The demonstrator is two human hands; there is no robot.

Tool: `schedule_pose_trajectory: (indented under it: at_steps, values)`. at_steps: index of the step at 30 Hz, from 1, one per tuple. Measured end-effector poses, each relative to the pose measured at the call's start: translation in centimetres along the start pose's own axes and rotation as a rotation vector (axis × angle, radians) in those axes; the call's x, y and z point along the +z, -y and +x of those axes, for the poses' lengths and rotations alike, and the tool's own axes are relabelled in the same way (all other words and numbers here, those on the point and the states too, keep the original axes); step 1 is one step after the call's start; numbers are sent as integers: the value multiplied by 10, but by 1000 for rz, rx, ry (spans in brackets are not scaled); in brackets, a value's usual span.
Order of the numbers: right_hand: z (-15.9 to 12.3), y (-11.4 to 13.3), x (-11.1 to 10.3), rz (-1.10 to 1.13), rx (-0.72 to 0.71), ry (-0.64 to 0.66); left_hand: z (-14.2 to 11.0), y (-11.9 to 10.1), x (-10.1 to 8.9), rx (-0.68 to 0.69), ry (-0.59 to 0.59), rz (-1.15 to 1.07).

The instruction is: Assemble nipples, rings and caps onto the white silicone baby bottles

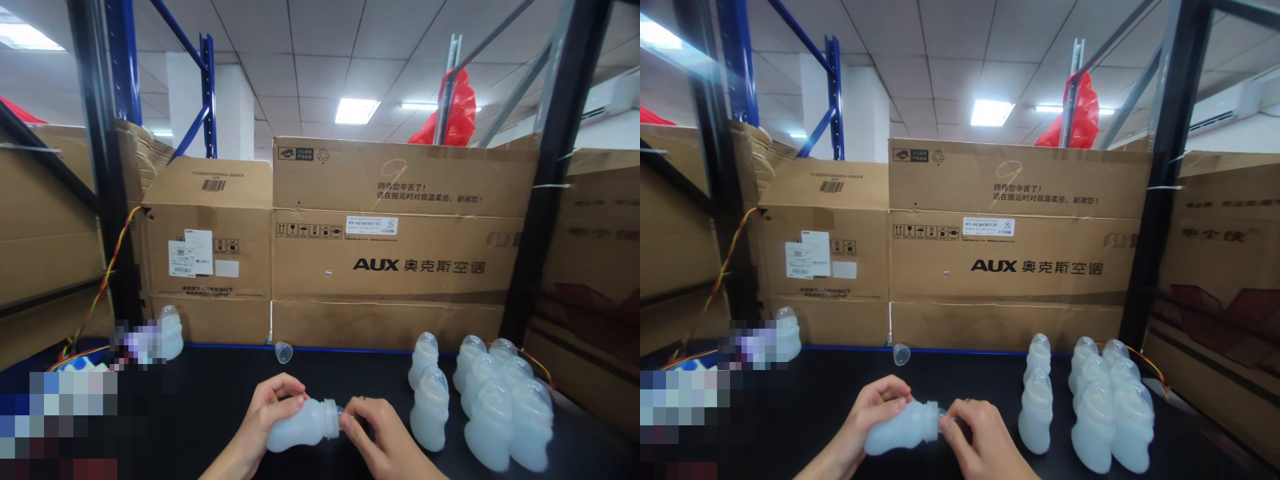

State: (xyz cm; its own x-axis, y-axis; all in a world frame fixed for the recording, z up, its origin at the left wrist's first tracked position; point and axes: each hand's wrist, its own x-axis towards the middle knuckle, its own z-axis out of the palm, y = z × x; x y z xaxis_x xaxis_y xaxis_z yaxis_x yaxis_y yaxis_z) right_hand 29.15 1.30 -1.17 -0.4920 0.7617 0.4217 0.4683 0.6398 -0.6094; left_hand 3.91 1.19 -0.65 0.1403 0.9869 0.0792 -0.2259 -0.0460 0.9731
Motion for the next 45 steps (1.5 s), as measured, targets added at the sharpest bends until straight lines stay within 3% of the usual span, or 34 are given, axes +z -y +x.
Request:
schedule_pose_trajectory:
  at_steps: [3, 8, 19, 26, 29, 33, 39, 41, 45]
  values:
    - [-1, 0, -1, 12, -9, 11, 0, -4, 0, 21, 14, 31]
    - [2, -4, 2, 44, -178, -65, 0, -13, -1, -63, -33, -20]
    - [3, -1, -4, -199, -348, -122, 2, -10, 1, -137, -94, -94]
    - [2, -5, -2, -337, -468, -219, 3, -6, 2, -284, -71, -146]
    - [1, 1, -7, -331, -413, -141, 1, -6, 1, -293, -46, -140]
    - [-4, 15, -10, -239, -207, 47, -1, -7, 1, -253, -21, -94]
    - [-7, 19, 10, 276, 371, 187, -5, -7, 8, -206, 6, -35]
    - [-4, 17, 9, 243, 329, 153, -5, -8, 9, -197, -14, -24]
    - [-3, 19, -9, 75, 27, 40, -4, -10, 8, -192, -39, -18]
